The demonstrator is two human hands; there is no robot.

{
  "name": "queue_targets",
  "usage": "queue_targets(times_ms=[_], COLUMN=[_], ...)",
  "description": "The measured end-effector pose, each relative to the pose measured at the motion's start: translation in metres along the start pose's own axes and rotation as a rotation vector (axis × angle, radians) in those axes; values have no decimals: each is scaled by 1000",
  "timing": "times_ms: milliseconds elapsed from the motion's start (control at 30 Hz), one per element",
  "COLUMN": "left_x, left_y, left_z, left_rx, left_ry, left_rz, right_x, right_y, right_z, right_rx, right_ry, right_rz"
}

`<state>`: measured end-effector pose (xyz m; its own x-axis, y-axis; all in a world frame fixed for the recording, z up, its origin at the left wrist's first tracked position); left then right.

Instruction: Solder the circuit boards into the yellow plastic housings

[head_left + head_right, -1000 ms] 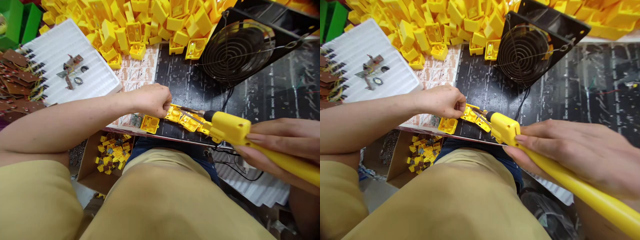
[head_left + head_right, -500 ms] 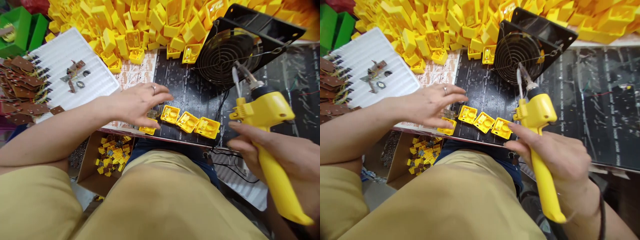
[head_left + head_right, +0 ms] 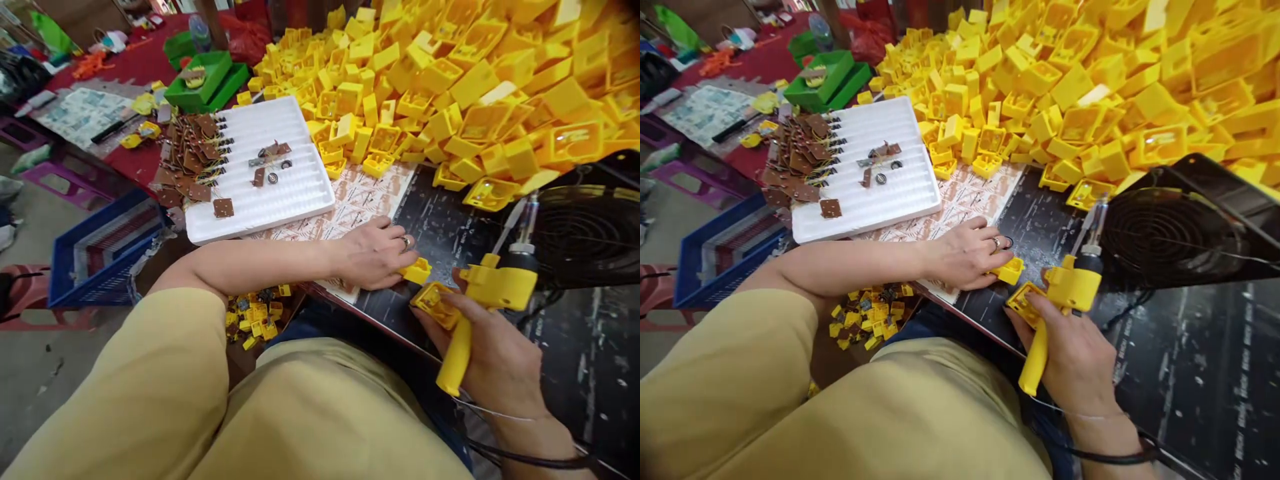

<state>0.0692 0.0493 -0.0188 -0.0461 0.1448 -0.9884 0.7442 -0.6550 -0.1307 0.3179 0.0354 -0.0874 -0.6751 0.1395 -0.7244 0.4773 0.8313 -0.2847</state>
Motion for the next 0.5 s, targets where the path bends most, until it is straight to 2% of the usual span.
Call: queue_targets(times_ms=[167, 267, 333, 367, 400, 433, 500], left_x=[-5, -3, -8, -14, -19, -24, -28], left_y=[-17, -39, -72, -95, -122, -150, -206], left_z=[12, 11, 15, 20, 29, 41, 69], left_rx=[-176, -315, -464, -574, -702, -799, -878], left_ry=[-22, -80, -39, 19, 55, 39, 15], left_rz=[-98, -3, 64, 53, -1, -64, -119], right_x=[10, 11, 9, 7, 6, 5, 5], right_y=[-9, -8, -6, -4, -3, -3, -3], right_z=[-10, -9, -5, -3, -2, 0, 2], right_rx=[-131, -130, -100, -82, -65, -46, -21], right_ry=[-21, -33, -54, -66, -74, -79, -76], right_rz=[41, 74, 71, 60, 47, 39, 37])
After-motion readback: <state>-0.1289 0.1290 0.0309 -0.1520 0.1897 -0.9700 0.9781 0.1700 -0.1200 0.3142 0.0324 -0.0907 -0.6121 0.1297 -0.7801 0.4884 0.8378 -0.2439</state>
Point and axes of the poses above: each hand's wrist, its own z-axis away from the middle knuckle, its own x-axis out of the palm, y = z × x, the point moved 1 cm from there along -z, towards the middle knuckle, and after that the axes turned 3 degrees about -z, right-handed, at the moved point
